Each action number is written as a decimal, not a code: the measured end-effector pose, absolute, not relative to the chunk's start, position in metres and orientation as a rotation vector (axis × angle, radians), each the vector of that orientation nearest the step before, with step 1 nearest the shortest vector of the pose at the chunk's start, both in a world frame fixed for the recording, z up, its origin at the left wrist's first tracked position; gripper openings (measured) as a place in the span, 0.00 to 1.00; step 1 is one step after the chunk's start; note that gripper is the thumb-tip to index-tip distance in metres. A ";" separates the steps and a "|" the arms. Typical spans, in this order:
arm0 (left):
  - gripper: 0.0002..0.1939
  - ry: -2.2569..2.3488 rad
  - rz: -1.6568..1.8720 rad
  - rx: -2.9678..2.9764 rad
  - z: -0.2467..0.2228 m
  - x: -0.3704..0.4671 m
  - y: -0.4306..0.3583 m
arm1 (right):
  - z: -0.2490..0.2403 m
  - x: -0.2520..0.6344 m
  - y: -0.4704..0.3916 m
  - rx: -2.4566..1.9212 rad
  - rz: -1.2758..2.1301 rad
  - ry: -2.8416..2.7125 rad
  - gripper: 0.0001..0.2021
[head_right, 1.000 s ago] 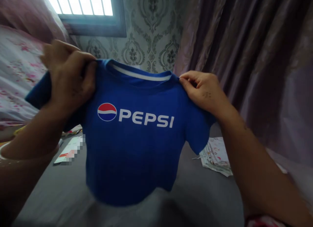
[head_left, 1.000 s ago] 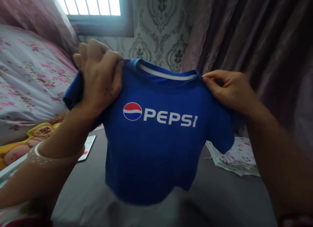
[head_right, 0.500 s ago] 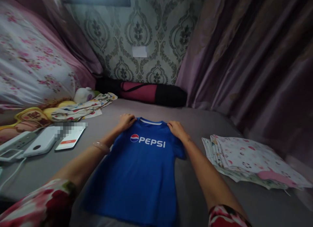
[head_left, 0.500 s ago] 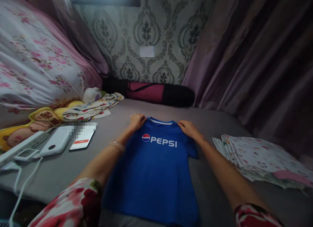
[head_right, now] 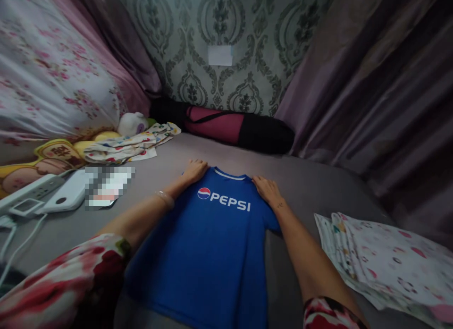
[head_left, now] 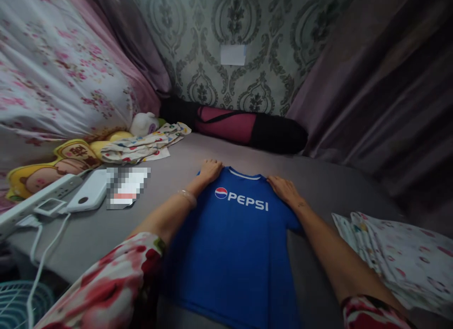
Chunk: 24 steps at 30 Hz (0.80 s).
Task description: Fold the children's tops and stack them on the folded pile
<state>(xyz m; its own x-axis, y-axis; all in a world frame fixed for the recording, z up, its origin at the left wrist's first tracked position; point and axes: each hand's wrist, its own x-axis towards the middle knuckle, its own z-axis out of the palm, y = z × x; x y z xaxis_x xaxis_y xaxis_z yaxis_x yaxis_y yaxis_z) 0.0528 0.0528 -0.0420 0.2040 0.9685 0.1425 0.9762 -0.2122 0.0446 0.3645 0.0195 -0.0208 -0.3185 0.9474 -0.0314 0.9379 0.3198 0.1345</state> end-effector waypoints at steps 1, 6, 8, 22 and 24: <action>0.20 -1.939 -0.219 -2.391 -0.043 0.053 0.057 | -0.021 0.365 0.025 1.755 0.137 2.464 0.17; 0.19 -1.968 -0.251 -2.376 -0.042 0.055 0.080 | -0.022 0.366 0.051 1.742 0.177 2.434 0.17; 0.18 -1.987 -0.265 -2.375 -0.041 0.057 0.086 | -0.024 0.366 0.060 1.770 0.184 2.427 0.18; 0.17 -2.002 -0.310 -2.661 -0.031 0.064 0.101 | -0.052 0.361 0.100 1.868 -0.220 2.762 0.17; 0.17 -1.973 -0.308 -2.710 -0.030 0.066 0.103 | -0.055 0.360 0.104 1.864 -0.264 2.794 0.16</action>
<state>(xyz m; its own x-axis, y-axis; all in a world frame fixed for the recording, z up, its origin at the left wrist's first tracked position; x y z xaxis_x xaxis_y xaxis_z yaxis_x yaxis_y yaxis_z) 0.0660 0.1025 -0.0299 0.3052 0.9522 0.0151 0.9113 -0.2967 0.2854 0.3603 0.1042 -0.0553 -0.3699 0.9235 0.1012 0.8882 0.3835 -0.2529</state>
